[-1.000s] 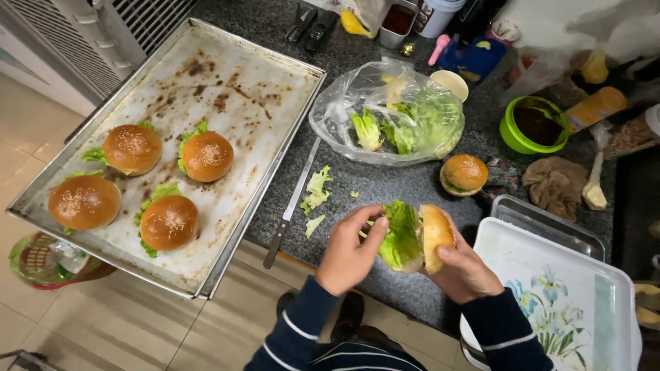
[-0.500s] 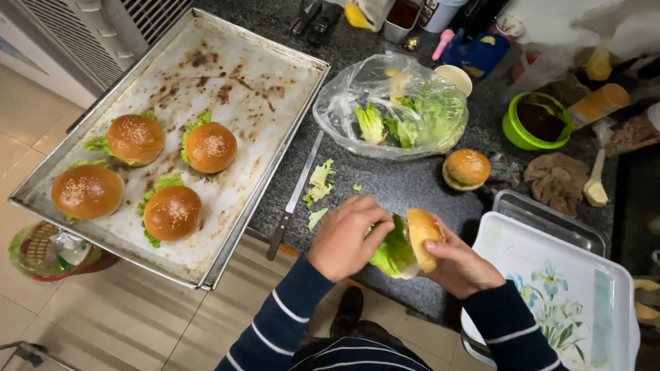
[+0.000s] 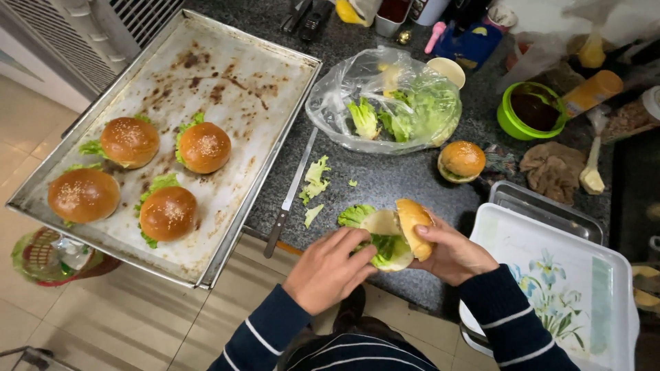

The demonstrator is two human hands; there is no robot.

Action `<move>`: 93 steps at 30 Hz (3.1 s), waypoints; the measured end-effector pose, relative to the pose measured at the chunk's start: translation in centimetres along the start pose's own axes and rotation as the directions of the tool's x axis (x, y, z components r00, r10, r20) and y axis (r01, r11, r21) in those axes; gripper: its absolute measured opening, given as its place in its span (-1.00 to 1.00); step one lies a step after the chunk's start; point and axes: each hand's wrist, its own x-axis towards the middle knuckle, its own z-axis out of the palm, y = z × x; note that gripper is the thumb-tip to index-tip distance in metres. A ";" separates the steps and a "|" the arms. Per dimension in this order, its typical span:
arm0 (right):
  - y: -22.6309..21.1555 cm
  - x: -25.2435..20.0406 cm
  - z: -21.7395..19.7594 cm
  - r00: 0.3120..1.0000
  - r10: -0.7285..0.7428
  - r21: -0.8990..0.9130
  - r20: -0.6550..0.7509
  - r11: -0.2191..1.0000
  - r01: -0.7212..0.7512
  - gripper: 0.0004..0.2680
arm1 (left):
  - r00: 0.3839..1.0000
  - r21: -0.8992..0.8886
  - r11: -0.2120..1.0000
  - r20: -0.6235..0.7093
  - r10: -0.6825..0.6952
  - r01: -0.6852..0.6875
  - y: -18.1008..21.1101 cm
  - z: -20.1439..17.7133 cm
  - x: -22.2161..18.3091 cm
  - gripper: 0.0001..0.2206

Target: Assembling mini burgers by adding lettuce and top buns.

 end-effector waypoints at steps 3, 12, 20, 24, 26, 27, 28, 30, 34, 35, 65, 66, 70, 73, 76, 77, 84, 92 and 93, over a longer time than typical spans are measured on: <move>0.3 0.4 -0.3 0.999 -0.010 -0.023 0.035 1.000 0.010 -0.38 | 1.000 0.003 1.000 -0.003 -0.025 0.025 0.4 -1.0 0.4 -0.95; 0.7 1.0 -0.5 0.996 0.013 0.005 0.084 1.000 -0.013 -0.36 | 0.897 -0.256 0.897 -0.166 -0.409 0.362 1.8 -1.7 2.2 -0.87; 2.3 3.8 -3.5 0.987 -0.112 0.016 0.111 0.994 0.111 -0.38 | 0.701 -0.392 0.788 -0.373 -0.609 0.476 1.7 -2.2 2.5 -0.93; 0.3 2.9 -2.5 0.992 -0.091 0.002 0.090 0.996 0.092 -0.47 | 0.620 -0.326 0.795 -0.500 -0.605 0.512 4.2 -7.5 2.4 -0.91; 0.4 4.8 -3.6 0.987 -0.101 0.032 0.124 0.995 0.098 -0.50 | 0.549 -0.249 0.777 -0.585 -0.596 0.578 4.5 -9.2 -0.2 -0.94; 0.3 5.8 -4.0 0.983 -0.119 0.073 0.142 0.991 0.110 -0.54 | 0.491 -0.181 0.753 -0.658 -0.571 0.633 4.8 -10.0 -1.7 -0.89; 0.3 6.7 -5.0 0.981 -0.105 0.048 0.166 0.994 0.098 -0.54 | 0.466 -0.176 0.738 -0.675 -0.572 0.652 5.1 -10.9 -3.3 -0.89; 0.6 9.2 -5.3 0.969 -0.128 0.032 0.210 0.992 0.124 -0.56 | 0.336 -0.118 0.600 -0.736 -0.588 0.791 6.0 -13.8 -7.2 -0.88; -0.9 7.8 1.6 0.969 -0.115 -0.075 0.217 0.988 0.134 -0.57 | 0.157 -0.067 0.356 -0.811 -0.563 0.932 4.4 -15.6 -18.7 -0.90; -1.5 5.9 4.6 0.988 -0.113 -0.132 0.109 0.983 0.127 -0.54 | 0.070 -0.107 0.266 -0.811 -0.580 0.958 3.4 -15.4 -22.0 -0.91; 2.2 41.0 0.7 0.818 0.035 0.126 0.575 0.983 -0.130 -0.62 | -0.654 -0.950 0.225 -0.311 -0.690 0.214 -41.8 -27.8 -65.8 -0.65; 3.4 40.2 -0.2 0.810 0.006 0.163 0.586 0.979 -0.125 -0.62 | -0.615 -0.933 0.282 -0.359 -0.702 0.224 -40.8 -29.1 -64.7 -0.66; 4.2 29.9 -4.5 0.814 -0.231 0.352 0.533 0.935 0.035 -0.61 | -0.317 -0.838 0.424 -0.528 -0.788 0.343 -33.6 -32.7 -50.7 -0.71; 2.7 18.0 -0.7 0.796 -0.412 0.487 0.444 0.856 0.172 -0.60 | -0.363 -0.798 0.273 -0.511 -0.779 0.537 -28.5 -31.4 -38.4 -0.65; -0.5 8.9 5.7 0.766 -0.532 0.575 0.362 0.773 0.266 -0.59 | -0.073 -0.578 0.508 -0.703 -0.707 0.638 -35.4 -23.9 -42.5 -0.59; -2.3 6.9 7.9 0.934 -0.354 0.416 -0.054 0.842 0.343 -0.60 | 0.307 -0.845 0.508 -0.445 -0.841 0.168 -39.5 -23.0 -46.0 -0.50; 2.2 9.7 -18.1 0.825 -0.534 0.526 0.183 0.762 0.377 -0.46 | 0.263 -0.675 0.533 -0.468 -0.844 0.510 -25.3 -7.9 -7.7 -0.65; -9.6 -0.7 -15.3 0.815 -0.051 0.497 -0.578 0.770 0.400 -0.46 | 0.595 -0.635 0.544 -0.160 -0.788 0.549 -12.5 -2.1 25.0 -0.74; -9.6 -1.0 -15.9 0.796 -0.066 0.499 -0.601 0.748 0.438 -0.42 | 0.662 -0.619 0.579 -0.124 -0.739 0.531 -11.9 -1.4 27.5 -0.75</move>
